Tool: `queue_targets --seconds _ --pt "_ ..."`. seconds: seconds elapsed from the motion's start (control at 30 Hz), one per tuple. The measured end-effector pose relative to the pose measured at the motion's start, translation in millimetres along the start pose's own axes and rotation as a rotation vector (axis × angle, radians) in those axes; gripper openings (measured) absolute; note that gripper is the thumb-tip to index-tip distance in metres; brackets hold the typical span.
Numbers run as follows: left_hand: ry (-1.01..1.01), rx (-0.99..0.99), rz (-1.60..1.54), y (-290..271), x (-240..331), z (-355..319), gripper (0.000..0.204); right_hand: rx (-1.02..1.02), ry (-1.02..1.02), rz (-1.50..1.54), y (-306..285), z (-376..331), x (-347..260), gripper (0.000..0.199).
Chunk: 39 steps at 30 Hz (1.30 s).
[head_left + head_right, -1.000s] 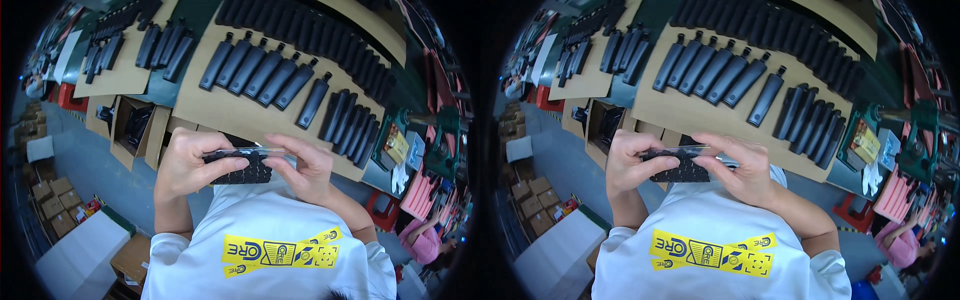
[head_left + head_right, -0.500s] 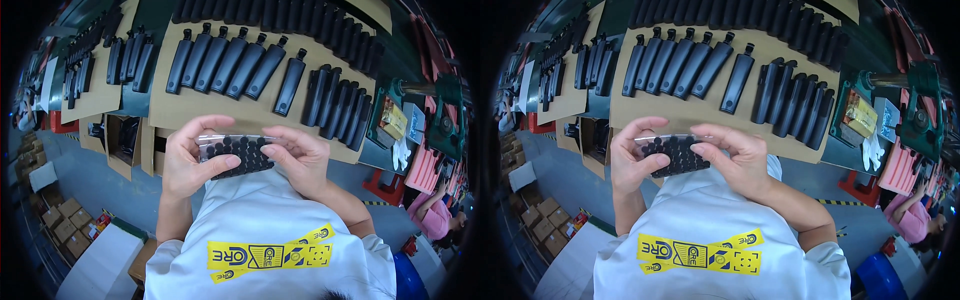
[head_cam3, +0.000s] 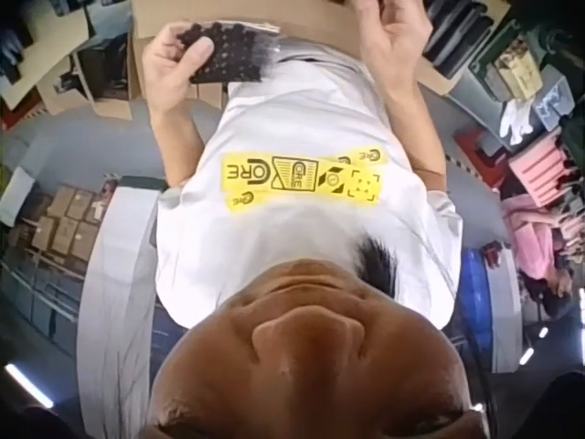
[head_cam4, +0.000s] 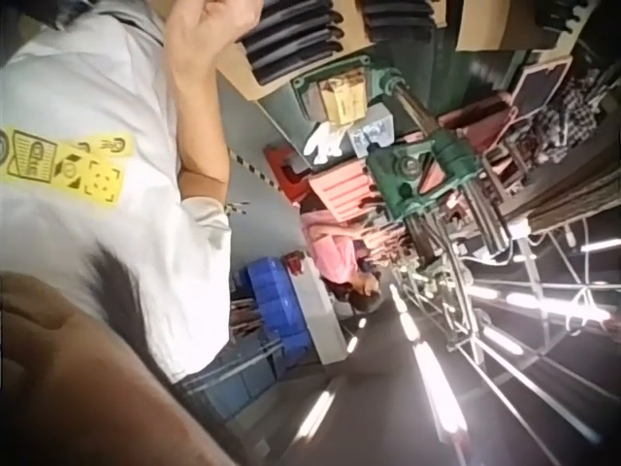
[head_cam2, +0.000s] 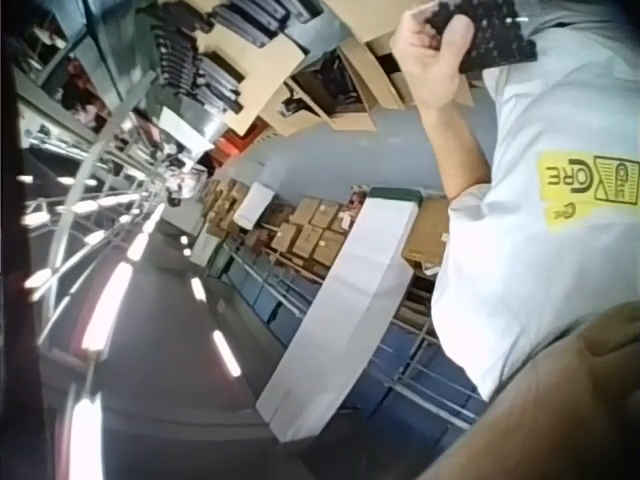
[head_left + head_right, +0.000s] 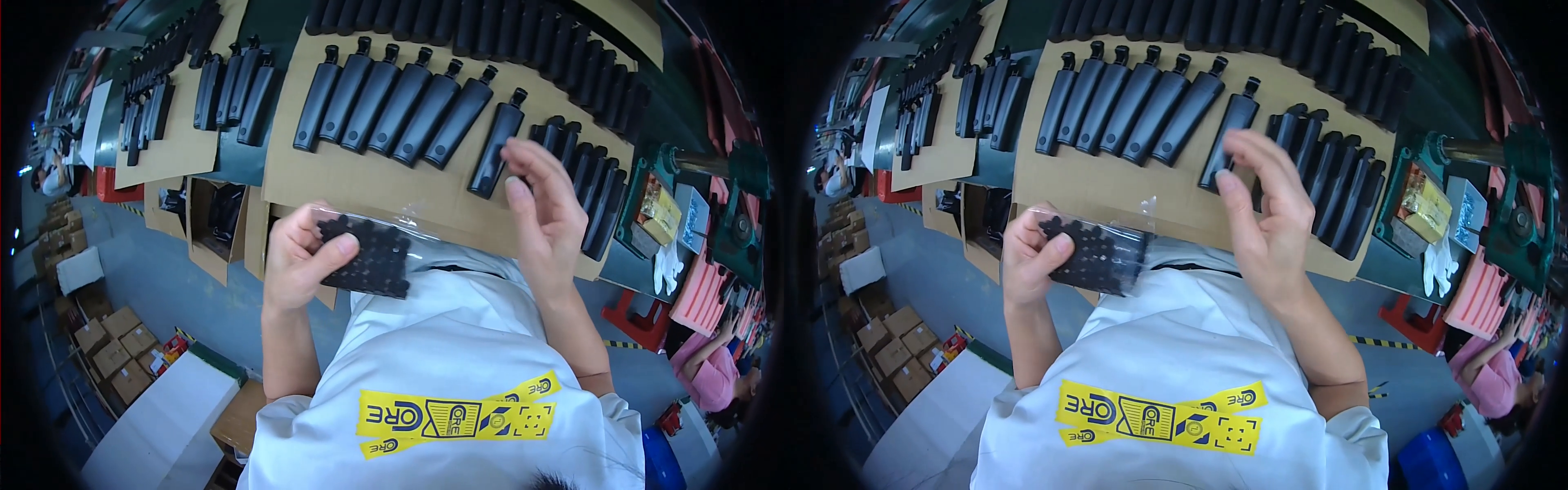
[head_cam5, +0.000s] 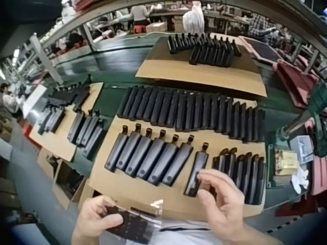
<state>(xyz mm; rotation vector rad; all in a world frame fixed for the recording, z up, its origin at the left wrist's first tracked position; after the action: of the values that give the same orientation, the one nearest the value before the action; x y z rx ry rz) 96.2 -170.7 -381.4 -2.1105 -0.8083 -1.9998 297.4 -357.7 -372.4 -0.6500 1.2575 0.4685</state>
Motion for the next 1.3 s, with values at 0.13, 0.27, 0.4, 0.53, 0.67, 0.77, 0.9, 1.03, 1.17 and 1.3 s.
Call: queue_targets --seconds 0.13,0.27,0.4,0.53,0.67,0.77,0.9,1.03,1.17,1.3 --pt "0.004 0.155 -0.015 -41 7 -5 0.020 0.041 -0.015 -0.152 6 11 9 0.035" --pt "0.012 0.335 -0.022 -73 7 -3 0.019 0.066 0.005 -0.255 17 20 24 0.040" --pt "-0.026 0.347 -0.008 -90 0 9 0.018 0.081 0.031 -0.308 25 26 33 0.045" --pt "-0.085 0.269 0.034 -93 -8 21 0.017 0.081 0.025 -0.292 33 38 40 0.046" --pt "-0.097 0.272 0.055 -98 -11 27 0.020 0.080 0.016 -0.267 39 40 43 0.047" --pt "-0.096 0.291 0.073 -102 -8 26 0.021 0.084 0.011 -0.248 44 40 43 0.048" --pt "-0.090 0.322 0.092 -111 -5 22 0.024 0.090 0.002 -0.212 54 43 46 0.049" --pt "-0.075 0.349 0.086 -122 -1 15 0.026 0.099 -0.009 -0.170 72 42 44 0.050" --pt "-0.028 0.377 0.022 -133 6 8 0.024 0.111 -0.020 -0.126 91 39 41 0.051" --pt "-0.011 0.401 0.033 -138 10 1 0.022 0.118 -0.043 -0.065 107 45 41 0.052"
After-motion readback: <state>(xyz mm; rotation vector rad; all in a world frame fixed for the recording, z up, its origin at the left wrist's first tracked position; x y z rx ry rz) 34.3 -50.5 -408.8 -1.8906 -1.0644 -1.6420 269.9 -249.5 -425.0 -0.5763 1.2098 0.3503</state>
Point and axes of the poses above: each hand's wrist, its own z-axis towards the middle knuckle, its own y-axis out of the palm, x = y × z, the point moved 7 cm from there along z, towards the middle knuckle, and after that the axes turned 5 degrees about -x, right-handed, at the moved point
